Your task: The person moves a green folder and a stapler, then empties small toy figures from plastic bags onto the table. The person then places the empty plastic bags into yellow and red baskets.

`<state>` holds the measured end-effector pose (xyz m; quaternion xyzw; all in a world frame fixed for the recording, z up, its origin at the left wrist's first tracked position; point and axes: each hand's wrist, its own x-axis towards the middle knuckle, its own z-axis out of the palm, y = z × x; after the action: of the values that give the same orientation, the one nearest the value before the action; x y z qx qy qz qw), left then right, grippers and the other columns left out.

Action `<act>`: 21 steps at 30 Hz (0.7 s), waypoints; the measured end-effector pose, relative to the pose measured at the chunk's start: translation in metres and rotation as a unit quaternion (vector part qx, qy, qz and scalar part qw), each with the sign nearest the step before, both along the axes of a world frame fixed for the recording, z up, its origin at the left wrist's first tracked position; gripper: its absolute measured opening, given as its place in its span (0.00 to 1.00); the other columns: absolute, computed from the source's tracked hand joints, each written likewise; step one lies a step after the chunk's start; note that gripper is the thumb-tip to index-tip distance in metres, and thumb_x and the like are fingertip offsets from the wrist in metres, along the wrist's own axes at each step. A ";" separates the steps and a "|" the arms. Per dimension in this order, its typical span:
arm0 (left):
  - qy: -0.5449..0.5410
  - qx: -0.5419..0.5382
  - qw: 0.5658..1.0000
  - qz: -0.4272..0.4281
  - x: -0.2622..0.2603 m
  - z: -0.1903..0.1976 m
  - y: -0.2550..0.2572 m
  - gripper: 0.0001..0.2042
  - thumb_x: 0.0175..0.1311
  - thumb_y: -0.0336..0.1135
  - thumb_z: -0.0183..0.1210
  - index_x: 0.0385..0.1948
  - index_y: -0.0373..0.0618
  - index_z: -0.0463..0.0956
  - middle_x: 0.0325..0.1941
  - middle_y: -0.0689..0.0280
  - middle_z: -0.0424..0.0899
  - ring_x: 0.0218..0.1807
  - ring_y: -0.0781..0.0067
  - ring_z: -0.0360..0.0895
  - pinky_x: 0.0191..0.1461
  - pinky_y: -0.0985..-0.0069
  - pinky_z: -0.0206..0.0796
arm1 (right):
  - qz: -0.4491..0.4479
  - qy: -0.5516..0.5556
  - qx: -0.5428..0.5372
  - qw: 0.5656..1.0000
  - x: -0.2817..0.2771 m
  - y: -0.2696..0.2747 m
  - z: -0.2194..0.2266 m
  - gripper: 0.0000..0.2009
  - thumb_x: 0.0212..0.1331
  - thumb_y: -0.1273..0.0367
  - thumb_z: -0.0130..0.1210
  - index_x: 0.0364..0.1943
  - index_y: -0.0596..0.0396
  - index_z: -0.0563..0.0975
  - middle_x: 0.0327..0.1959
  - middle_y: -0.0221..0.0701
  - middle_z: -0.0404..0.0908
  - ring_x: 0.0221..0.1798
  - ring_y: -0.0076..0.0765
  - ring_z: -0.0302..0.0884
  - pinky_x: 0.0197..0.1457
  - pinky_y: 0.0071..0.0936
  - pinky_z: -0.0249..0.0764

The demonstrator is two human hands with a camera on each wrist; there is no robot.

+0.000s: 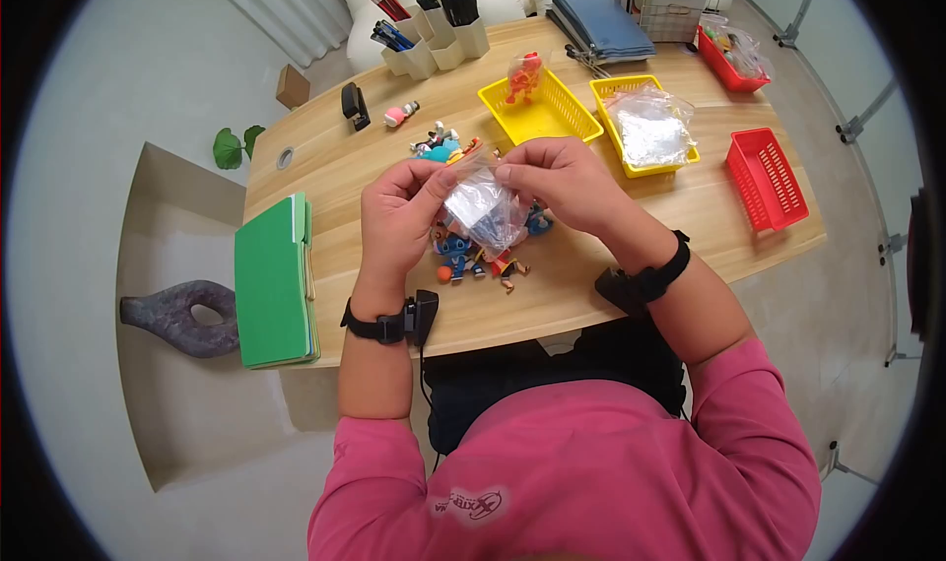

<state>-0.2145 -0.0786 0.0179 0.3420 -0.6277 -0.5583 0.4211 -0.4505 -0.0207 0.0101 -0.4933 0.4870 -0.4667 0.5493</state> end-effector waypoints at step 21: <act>0.072 0.028 0.996 -0.040 -0.007 -0.003 0.005 0.11 0.73 0.37 0.67 0.46 0.40 0.83 0.34 0.68 0.87 0.30 0.85 0.77 0.32 0.85 0.66 | -0.044 -0.202 -0.023 0.978 0.007 0.005 -0.001 0.10 0.68 0.67 0.68 0.40 0.54 0.76 0.37 0.29 0.87 0.40 0.30 0.91 0.27 0.21 0.76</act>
<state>-0.2212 -0.0735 0.0150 0.2871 -0.5927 -0.6154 0.4331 -0.4432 -0.0162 0.0093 -0.3793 0.3759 -0.5918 0.6038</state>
